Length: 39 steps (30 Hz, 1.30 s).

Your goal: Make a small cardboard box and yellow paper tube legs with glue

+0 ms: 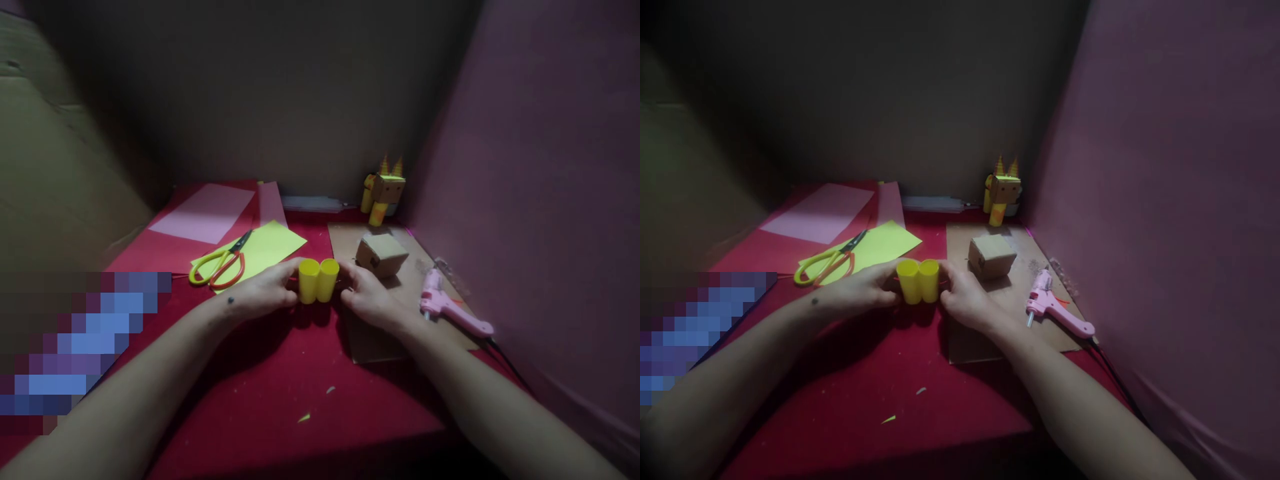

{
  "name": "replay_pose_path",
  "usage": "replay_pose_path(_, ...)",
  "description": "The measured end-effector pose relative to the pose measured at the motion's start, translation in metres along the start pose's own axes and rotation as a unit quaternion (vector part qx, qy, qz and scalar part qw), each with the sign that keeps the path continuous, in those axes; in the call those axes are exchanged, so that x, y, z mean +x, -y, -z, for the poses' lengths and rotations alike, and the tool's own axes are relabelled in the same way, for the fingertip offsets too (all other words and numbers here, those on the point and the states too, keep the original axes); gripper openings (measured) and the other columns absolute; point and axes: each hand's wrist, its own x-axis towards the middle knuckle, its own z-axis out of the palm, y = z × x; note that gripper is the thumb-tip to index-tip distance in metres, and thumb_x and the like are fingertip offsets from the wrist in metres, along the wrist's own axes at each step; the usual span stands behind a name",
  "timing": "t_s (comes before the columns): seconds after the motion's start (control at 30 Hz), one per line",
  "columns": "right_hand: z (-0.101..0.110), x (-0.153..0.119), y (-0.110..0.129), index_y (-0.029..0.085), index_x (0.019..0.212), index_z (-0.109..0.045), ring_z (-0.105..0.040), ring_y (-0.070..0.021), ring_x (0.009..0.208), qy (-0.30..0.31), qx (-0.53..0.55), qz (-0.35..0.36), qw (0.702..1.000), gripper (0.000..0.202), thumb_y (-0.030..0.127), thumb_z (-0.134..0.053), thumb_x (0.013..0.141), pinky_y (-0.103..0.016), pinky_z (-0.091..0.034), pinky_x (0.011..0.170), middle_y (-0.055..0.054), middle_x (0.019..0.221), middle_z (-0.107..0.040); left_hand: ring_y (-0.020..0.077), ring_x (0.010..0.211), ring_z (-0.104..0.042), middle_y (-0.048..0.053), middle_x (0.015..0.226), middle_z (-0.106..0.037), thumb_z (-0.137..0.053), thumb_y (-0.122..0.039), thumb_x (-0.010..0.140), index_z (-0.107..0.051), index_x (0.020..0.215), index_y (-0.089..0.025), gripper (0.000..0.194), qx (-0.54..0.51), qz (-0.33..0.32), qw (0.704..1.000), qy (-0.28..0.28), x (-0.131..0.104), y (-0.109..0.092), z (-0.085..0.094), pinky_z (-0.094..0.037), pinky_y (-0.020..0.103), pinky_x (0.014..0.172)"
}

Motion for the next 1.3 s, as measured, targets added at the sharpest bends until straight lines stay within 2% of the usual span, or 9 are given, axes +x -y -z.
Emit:
replay_pose_path(0.1, 0.001, -0.001, 0.001, 0.02, 0.109, -0.06, -0.062, -0.0208, 0.099, -0.007, 0.037, -0.017, 0.999, 0.054, -0.003, -0.045, 0.062, -0.038, -0.05, 0.089, -0.006, 0.105, -0.067, 0.0241, 0.1, -0.064, 0.008, 0.113, -0.066, -0.052, -0.008, 0.061, -0.053, 0.116, -0.023, 0.057, -0.003, -0.001, 1.0, 0.015, -0.003, 0.0, 0.005, -0.052, 0.033, 0.075)
replay_pose_path(0.2, -0.001, -0.001, 0.004, 0.02, 0.111, -0.055, -0.062, -0.0193, 0.097, 0.007, 0.049, -0.019, 0.999, 0.047, 0.003, -0.054, 0.067, -0.035, -0.051, 0.086, -0.006, 0.107, -0.063, 0.022, 0.091, -0.065, 0.007, 0.109, -0.068, -0.057, -0.012, 0.065, -0.058, 0.113, -0.021, 0.049, 0.032, -0.003, 0.999, 0.012, -0.004, -0.003, 0.006, -0.051, 0.032, 0.075)
replay_pose_path(0.33, -0.005, 0.0, 0.005, 0.018, 0.104, -0.055, -0.06, -0.0196, 0.091, 0.02, -0.016, 0.002, 1.0, 0.034, 0.012, -0.061, 0.072, -0.035, -0.051, 0.081, -0.006, 0.1, -0.062, 0.0211, 0.087, -0.064, 0.005, 0.098, -0.07, -0.065, -0.02, 0.067, -0.064, 0.105, -0.019, 0.038, 0.049, -0.015, 0.999, -0.001, -0.001, -0.006, 0.004, -0.05, 0.031, 0.076)
replay_pose_path(0.5, -0.006, 0.002, -0.001, 0.019, 0.101, -0.055, -0.059, -0.0207, 0.095, 0.016, -0.044, 0.018, 0.999, 0.031, 0.008, -0.056, 0.073, -0.038, -0.048, 0.088, -0.004, 0.096, -0.063, 0.0206, 0.08, -0.066, 0.003, 0.088, -0.071, -0.066, -0.025, 0.067, -0.067, 0.095, -0.017, 0.029, 0.078, -0.004, 0.997, 0.0, 0.002, -0.002, 0.001, -0.05, 0.029, 0.069)
replay_pose_path(0.63, -0.007, 0.002, -0.005, 0.021, 0.106, -0.053, -0.059, -0.0199, 0.098, 0.023, 0.009, 0.024, 0.999, 0.037, 0.01, -0.058, 0.072, -0.036, -0.048, 0.09, -0.004, 0.102, -0.062, 0.019, 0.07, -0.065, 0.002, 0.082, -0.071, -0.068, -0.03, 0.067, -0.065, 0.091, -0.018, 0.026, 0.161, -0.01, 0.986, -0.039, -0.001, -0.003, -0.003, -0.046, 0.026, 0.06)
replay_pose_path(0.73, -0.009, 0.003, -0.006, 0.02, 0.108, -0.052, -0.06, -0.0201, 0.095, 0.017, 0.036, 0.012, 0.999, 0.04, 0.018, -0.066, 0.071, -0.035, -0.049, 0.086, -0.005, 0.103, -0.062, 0.0195, 0.073, -0.063, 0.001, 0.082, -0.069, -0.069, -0.031, 0.066, -0.064, 0.089, -0.018, 0.027, 0.198, -0.017, 0.976, -0.085, -0.003, -0.006, -0.005, -0.044, 0.027, 0.062)
replay_pose_path(0.97, -0.011, 0.003, -0.008, 0.02, 0.099, -0.057, -0.061, -0.02, 0.09, -0.002, -0.013, 0.012, 1.0, 0.027, 0.025, -0.067, 0.075, -0.034, -0.049, 0.081, -0.004, 0.096, -0.064, 0.0209, 0.072, -0.059, 0.004, 0.08, -0.066, -0.066, -0.035, 0.069, -0.062, 0.086, -0.018, 0.024, 0.275, -0.016, 0.95, -0.146, -0.003, -0.004, -0.002, -0.039, 0.03, 0.062)
replay_pose_path(1.17, -0.012, 0.001, -0.005, 0.02, 0.104, -0.057, -0.06, -0.0182, 0.084, -0.015, -0.043, 0.026, 0.999, 0.034, 0.022, -0.07, 0.072, -0.03, -0.049, 0.075, -0.003, 0.095, -0.064, 0.0214, 0.077, -0.06, 0.004, 0.088, -0.067, -0.068, -0.034, 0.067, -0.06, 0.097, -0.02, 0.034, 0.258, -0.002, 0.959, -0.117, -0.003, 0.001, -0.001, -0.041, 0.029, 0.064)
replay_pose_path(1.3, -0.012, 0.002, -0.007, 0.018, 0.104, -0.057, -0.06, -0.0175, 0.083, -0.022, -0.06, 0.042, 0.997, 0.031, 0.018, -0.065, 0.075, -0.03, -0.048, 0.075, -0.003, 0.094, -0.064, 0.0206, 0.08, -0.061, 0.002, 0.089, -0.067, -0.067, -0.027, 0.064, -0.059, 0.095, -0.02, 0.032, 0.239, 0.007, 0.967, -0.088, -0.003, -0.002, 0.001, -0.042, 0.028, 0.066)
